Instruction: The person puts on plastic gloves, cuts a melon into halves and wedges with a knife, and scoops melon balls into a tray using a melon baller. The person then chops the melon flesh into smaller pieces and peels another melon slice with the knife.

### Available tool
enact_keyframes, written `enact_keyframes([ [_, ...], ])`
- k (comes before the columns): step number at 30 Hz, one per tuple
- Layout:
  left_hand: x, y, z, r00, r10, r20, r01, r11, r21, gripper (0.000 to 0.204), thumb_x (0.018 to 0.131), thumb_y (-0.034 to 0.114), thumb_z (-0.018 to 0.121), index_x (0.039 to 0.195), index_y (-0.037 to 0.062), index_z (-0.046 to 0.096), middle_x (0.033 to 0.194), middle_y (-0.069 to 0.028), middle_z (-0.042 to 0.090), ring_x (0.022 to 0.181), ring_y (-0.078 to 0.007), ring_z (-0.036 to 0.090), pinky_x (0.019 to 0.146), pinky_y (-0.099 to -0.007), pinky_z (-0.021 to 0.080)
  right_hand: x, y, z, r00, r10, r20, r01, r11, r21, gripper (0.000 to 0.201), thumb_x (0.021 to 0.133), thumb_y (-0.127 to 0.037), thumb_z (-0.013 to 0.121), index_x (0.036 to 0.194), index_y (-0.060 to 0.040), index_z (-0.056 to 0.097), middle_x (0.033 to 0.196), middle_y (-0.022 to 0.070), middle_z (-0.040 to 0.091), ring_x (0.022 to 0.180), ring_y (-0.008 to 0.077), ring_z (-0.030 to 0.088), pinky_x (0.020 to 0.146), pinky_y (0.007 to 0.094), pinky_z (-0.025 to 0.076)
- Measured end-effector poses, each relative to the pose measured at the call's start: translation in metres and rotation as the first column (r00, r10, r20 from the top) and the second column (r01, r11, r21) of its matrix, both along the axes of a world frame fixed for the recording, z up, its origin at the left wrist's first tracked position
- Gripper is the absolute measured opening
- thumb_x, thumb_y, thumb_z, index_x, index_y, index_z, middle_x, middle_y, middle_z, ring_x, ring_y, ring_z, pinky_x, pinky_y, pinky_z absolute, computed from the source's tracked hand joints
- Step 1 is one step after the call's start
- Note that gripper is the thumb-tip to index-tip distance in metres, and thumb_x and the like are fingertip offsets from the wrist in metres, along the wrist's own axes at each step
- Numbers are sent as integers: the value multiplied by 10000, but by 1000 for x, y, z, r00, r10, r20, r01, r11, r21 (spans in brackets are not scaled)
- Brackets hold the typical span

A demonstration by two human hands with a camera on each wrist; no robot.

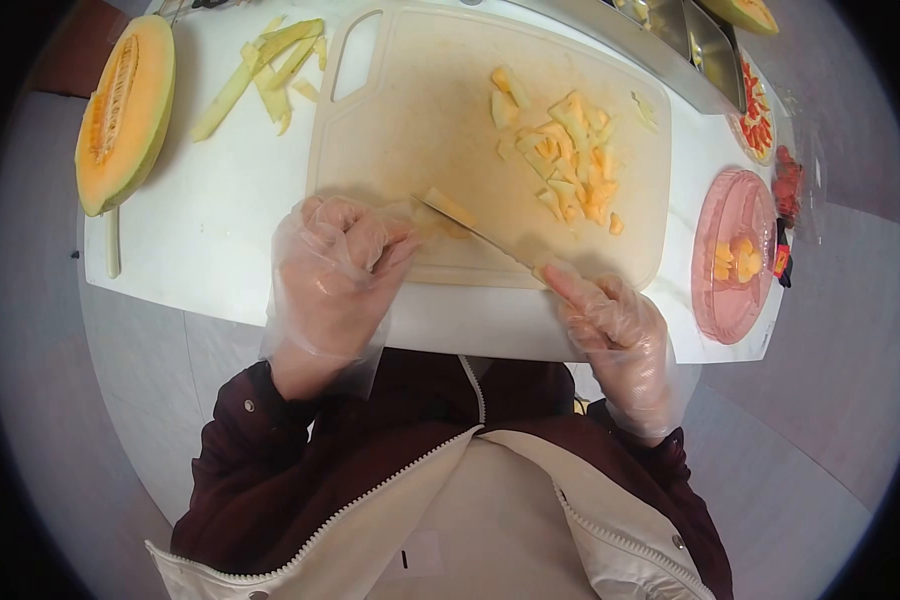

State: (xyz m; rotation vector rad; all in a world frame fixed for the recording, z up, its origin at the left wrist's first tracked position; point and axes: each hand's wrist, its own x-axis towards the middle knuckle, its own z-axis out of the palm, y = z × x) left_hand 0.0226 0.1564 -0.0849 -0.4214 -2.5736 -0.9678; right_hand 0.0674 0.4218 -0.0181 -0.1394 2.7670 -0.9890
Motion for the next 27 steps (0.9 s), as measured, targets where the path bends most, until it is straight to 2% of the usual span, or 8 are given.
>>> enact_keyframes([
  [5,0,0,0,1000,-13,-16,13,1000,9,186,716,62,858,846,108,734,835,-55,614,777,-289,596,686,-414,481,12,19,4,995,-93,35,96,992,-81,654,772,117,697,1327,-226,748,805,27,585,700,185,586,679,315,518],
  [8,1,-5,3,999,-50,6,51,998,-23,184,723,45,849,860,100,740,869,-69,641,810,-294,618,709,-415,493,17,23,10,989,-108,100,116,990,-79,464,856,58,727,1296,-90,751,915,35,610,758,136,544,697,258,468],
  [10,2,-5,1,999,-29,-13,29,999,-21,180,742,24,833,888,83,746,937,-98,681,864,-300,648,752,-421,512,14,22,11,995,-15,99,22,998,-66,470,844,44,740,1289,-104,761,956,38,646,744,124,547,680,260,470],
  [12,1,-6,3,997,-72,-23,70,995,-64,167,765,-6,809,904,62,746,992,-125,700,906,-307,663,785,-407,527,15,24,-7,993,68,-97,-86,977,-197,592,785,41,753,1347,-142,731,992,60,676,755,162,606,678,294,509],
  [15,5,-3,-1,996,-52,78,52,999,10,103,820,-35,766,887,35,733,999,-120,699,897,-261,662,809,-349,528,11,15,-15,929,146,-339,-125,989,83,676,763,20,720,1403,-197,689,1019,78,689,777,236,645,685,363,539],
  [19,6,-5,-7,985,-46,167,21,989,150,131,822,-57,756,866,53,700,914,-79,661,854,-225,637,750,-311,501,12,10,-14,965,134,-225,-142,990,-22,668,797,0,654,1414,-256,674,974,62,675,819,280,661,709,405,544],
  [23,4,-5,-12,990,-35,137,23,996,90,131,837,-61,734,839,58,679,913,-47,649,866,-189,631,747,-295,492,11,24,-18,996,76,-55,-86,977,-193,609,846,-2,638,1403,-243,681,893,39,656,813,248,653,714,392,535],
  [27,2,-7,-5,991,-56,126,53,998,20,100,820,-28,763,855,48,707,921,-95,688,904,-250,672,799,-351,525,20,33,-12,999,33,-40,-42,972,-231,563,883,-13,641,1396,-241,687,858,43,652,788,238,638,712,371,530],
])
